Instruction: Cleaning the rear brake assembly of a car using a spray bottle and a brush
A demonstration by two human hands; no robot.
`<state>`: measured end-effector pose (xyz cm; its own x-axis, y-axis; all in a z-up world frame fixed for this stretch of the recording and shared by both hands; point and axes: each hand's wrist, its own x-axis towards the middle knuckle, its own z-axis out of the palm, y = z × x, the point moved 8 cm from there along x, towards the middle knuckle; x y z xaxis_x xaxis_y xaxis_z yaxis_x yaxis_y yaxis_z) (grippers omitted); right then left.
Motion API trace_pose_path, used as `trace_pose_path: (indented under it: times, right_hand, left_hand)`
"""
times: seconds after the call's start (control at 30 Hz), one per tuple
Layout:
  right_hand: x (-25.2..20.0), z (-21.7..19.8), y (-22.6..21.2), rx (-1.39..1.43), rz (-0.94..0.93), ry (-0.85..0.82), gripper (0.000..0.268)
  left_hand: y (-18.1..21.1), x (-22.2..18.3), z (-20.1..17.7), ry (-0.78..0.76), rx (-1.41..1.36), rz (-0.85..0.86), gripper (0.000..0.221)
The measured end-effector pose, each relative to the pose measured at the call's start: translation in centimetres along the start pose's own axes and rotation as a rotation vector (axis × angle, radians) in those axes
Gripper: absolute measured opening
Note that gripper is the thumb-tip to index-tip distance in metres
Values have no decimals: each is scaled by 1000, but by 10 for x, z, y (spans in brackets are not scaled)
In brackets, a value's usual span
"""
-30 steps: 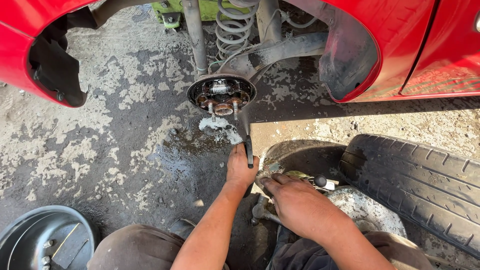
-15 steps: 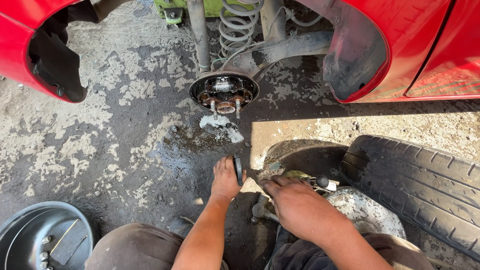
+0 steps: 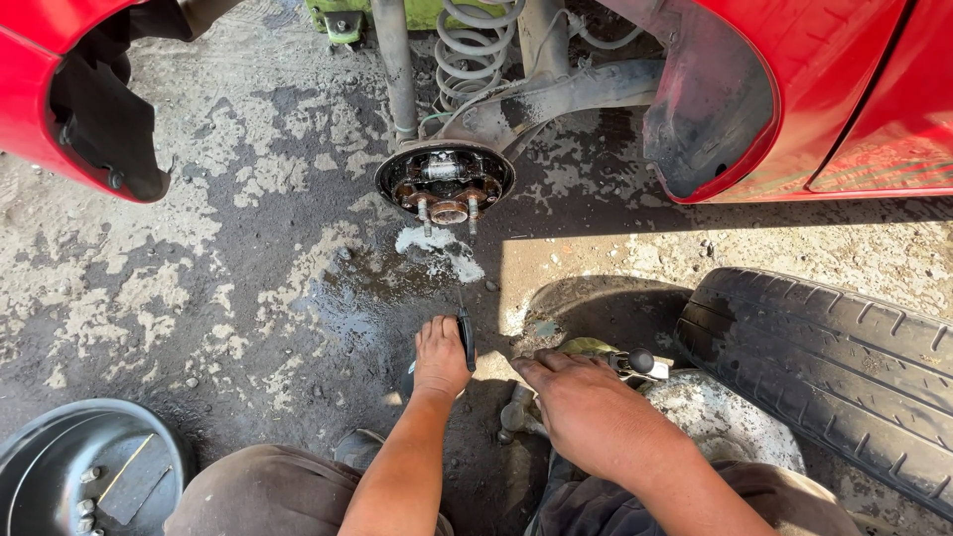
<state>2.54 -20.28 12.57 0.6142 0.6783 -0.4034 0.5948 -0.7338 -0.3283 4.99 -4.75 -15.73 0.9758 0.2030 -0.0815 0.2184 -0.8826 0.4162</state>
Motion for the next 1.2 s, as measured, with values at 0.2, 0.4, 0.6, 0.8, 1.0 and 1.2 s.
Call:
trace_pose_path:
  times: [0.2, 0.4, 0.6, 0.8, 1.0, 1.2]
  right_hand:
    - [0, 0, 0, 2, -6, 16, 55]
    - [1, 2, 2, 21, 2, -5, 56]
    - [1, 1, -1, 21, 5, -17, 56]
    - [1, -9, -4, 33, -12, 19, 54]
    - [0, -10, -9, 27, -6, -19, 51]
    - [-7, -13, -5, 44, 46, -24, 52]
  left_hand:
    - [5, -1, 1, 20, 15, 50, 48]
    - [9, 0, -7, 90, 21, 90, 52]
    - [1, -1, -5, 96, -31, 27, 43]
    - [53, 46, -119, 190, -343, -45, 46]
    - [53, 75, -192, 48, -680, -333, 21]
    - [63, 71, -200, -118, -579, -211, 16]
